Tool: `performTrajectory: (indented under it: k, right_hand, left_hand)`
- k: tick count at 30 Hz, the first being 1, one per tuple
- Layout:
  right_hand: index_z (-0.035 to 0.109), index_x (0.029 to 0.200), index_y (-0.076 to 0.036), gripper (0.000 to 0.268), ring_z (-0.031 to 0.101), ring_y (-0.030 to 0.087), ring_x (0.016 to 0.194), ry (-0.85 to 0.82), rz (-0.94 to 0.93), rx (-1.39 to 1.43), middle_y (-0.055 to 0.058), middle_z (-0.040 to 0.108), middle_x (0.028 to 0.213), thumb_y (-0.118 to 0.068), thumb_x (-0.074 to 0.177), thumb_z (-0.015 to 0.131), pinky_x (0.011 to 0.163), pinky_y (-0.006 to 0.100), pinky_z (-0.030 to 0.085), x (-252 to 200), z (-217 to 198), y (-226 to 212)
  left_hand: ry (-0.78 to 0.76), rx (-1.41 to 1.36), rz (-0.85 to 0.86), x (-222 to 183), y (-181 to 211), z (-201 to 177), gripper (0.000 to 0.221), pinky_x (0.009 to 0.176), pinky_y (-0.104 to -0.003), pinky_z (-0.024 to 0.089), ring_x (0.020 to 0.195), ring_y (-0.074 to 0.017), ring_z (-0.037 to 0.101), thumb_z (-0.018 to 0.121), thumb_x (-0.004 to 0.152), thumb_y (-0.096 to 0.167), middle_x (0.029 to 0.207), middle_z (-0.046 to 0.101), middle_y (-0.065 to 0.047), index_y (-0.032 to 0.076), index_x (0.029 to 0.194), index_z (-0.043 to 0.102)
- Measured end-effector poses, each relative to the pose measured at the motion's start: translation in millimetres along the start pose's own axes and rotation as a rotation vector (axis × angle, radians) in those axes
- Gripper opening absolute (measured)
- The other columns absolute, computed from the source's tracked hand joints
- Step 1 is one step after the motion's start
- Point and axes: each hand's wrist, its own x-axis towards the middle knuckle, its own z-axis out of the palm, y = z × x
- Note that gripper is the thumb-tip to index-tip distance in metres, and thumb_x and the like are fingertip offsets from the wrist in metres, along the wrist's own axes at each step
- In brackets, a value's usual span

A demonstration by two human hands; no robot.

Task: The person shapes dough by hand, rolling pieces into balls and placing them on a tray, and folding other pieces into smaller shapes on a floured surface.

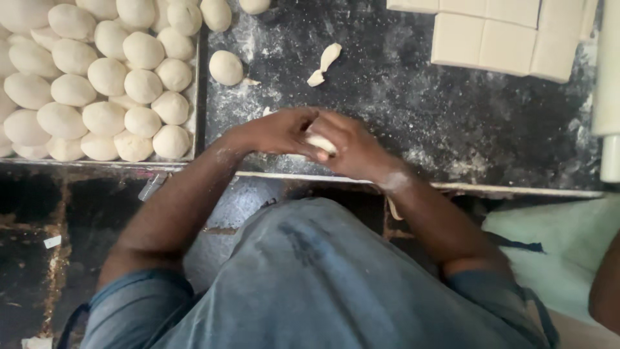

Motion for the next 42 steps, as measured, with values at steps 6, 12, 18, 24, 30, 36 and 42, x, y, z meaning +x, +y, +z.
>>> performTrajectory:
  k: [6,12,18,24,30,36,42]
  right_hand:
    - [0.062,0.108,0.001,0.035,0.064,0.025,0.088,-0.058,-0.045,0.144,0.012,0.060,0.099,-0.015,0.085,0.083,0.072,0.040,0.054,4,-11,11]
    - [0.065,0.102,-0.003,0.018,0.064,0.020,0.076,-0.171,-0.195,0.303,0.007,0.063,0.087,0.001,0.085,0.070,0.062,0.037,0.052,-12,-40,-3]
    - [0.068,0.097,-0.005,0.016,0.070,0.021,0.084,0.119,-0.377,0.154,0.006,0.072,0.092,-0.009,0.081,0.069,0.072,0.040,0.059,-28,-117,-13]
    - [0.066,0.102,-0.001,0.018,0.063,0.035,0.107,0.486,0.072,-0.074,0.022,0.060,0.126,-0.017,0.107,0.071,0.090,0.043,0.060,-21,-98,52]
    - [0.039,0.151,-0.005,0.057,0.051,0.028,0.139,0.366,0.313,0.707,0.017,0.039,0.157,-0.041,0.108,0.053,0.110,0.042,0.052,-11,5,27]
    - [0.054,0.146,0.001,0.050,0.068,0.028,0.122,0.712,0.399,0.598,0.019,0.063,0.141,-0.035,0.115,0.040,0.105,0.043,0.060,10,27,58]
    - [0.033,0.150,0.005,0.043,0.063,0.036,0.116,0.749,-0.241,-0.568,0.026,0.053,0.140,-0.021,0.124,0.055,0.098,0.050,0.056,14,21,94]
  left_hand:
    - [-0.107,-0.181,-0.215,11,-5,17,0.043,0.082,-0.033,0.058,0.077,-0.0184,0.068,0.071,0.096,0.041,0.081,0.068,-0.005,0.002,0.113,0.069]
    - [-0.240,-0.289,-0.100,-12,10,32,0.036,0.060,-0.026,0.051,0.071,-0.0140,0.064,0.072,0.094,0.039,0.081,0.071,-0.001,0.004,0.102,0.075]
    - [0.484,-0.039,0.205,-49,2,-9,0.040,0.073,-0.032,0.058,0.086,-0.0191,0.067,0.065,0.103,0.037,0.104,0.068,-0.010,0.002,0.120,0.070]
    - [1.005,-0.808,0.189,-29,-8,-2,0.041,0.071,-0.037,0.062,0.087,-0.0181,0.069,0.056,0.104,0.023,0.123,0.069,-0.013,0.010,0.142,0.049]
    - [1.267,-1.003,0.423,50,-4,31,0.039,0.091,-0.044,0.070,0.111,-0.0328,0.073,0.049,0.110,0.015,0.122,0.066,-0.025,-0.005,0.139,0.032]
    - [1.153,-0.426,0.400,103,-17,88,0.039,0.119,-0.041,0.047,0.142,-0.0354,0.053,0.045,0.116,0.023,0.154,0.052,-0.025,-0.003,0.145,0.050]
    - [1.105,-0.073,0.067,108,5,74,0.063,0.125,-0.042,0.034,0.153,-0.0374,0.039,0.050,0.110,0.038,0.165,0.037,-0.025,0.001,0.158,0.036]
